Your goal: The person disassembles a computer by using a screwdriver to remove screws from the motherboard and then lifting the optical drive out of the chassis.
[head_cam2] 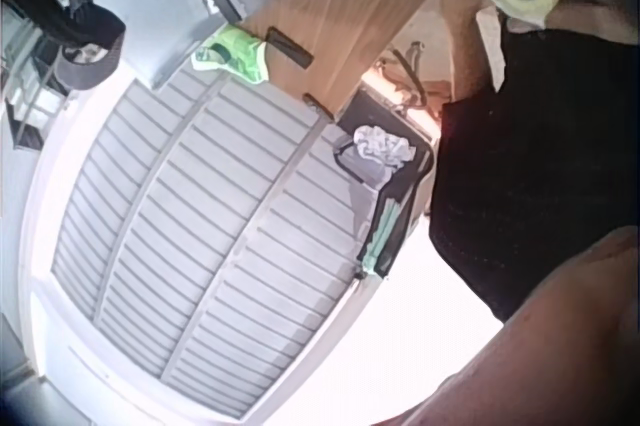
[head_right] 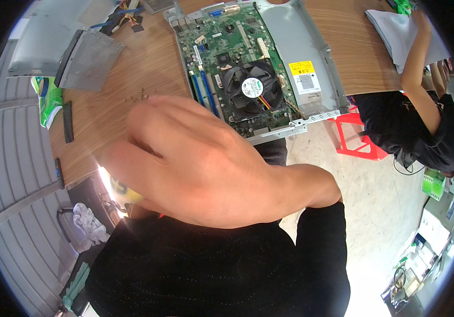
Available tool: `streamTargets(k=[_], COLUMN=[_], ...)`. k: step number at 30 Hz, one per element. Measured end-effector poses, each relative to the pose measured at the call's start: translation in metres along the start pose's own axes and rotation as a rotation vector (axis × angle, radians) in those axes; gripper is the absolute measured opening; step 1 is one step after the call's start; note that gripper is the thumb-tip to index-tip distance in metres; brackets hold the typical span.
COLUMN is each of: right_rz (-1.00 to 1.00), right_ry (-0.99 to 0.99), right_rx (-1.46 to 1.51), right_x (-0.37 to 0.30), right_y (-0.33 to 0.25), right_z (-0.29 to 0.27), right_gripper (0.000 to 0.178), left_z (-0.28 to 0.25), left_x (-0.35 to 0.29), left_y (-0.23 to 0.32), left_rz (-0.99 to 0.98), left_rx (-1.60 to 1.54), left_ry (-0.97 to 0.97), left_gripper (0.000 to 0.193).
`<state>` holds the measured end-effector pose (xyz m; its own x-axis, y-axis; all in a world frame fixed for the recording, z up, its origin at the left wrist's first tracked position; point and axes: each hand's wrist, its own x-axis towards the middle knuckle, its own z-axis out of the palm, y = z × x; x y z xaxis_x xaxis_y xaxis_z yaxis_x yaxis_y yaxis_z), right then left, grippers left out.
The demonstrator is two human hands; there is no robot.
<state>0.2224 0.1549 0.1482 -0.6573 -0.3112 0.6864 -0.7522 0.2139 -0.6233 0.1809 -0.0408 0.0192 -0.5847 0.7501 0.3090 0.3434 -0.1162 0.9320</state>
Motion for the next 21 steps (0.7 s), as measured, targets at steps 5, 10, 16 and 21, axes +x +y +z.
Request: streamTargets(k=[5, 10, 16, 21], right_rz=[0.119, 0.086, 0.059, 0.077], right_ry=[-0.145, -0.209, 0.010, 0.153], right_rx=[0.253, 0.293, 0.152, 0.008], right_x=[0.002, -0.001, -0.015, -0.024], right_y=[0.003, 0.005, -0.007, -0.014], right_z=[-0.012, -0.017, -0.002, 0.013], right_gripper=[0.059, 0.065, 0.053, 0.052], left_z=[0.003, 0.002, 0.000, 0.007], left_x=[-0.001, 0.001, 0.004, 0.001], left_y=[0.000, 0.000, 0.003, -0.002], left_rz=[0.021, 0.045, 0.097, 0.070], left_rx=[-0.010, -0.018, -0.032, 0.037], left_ry=[0.004, 0.006, 0.022, 0.056], left_gripper=[0.026, 0.024, 0.022, 0.020])
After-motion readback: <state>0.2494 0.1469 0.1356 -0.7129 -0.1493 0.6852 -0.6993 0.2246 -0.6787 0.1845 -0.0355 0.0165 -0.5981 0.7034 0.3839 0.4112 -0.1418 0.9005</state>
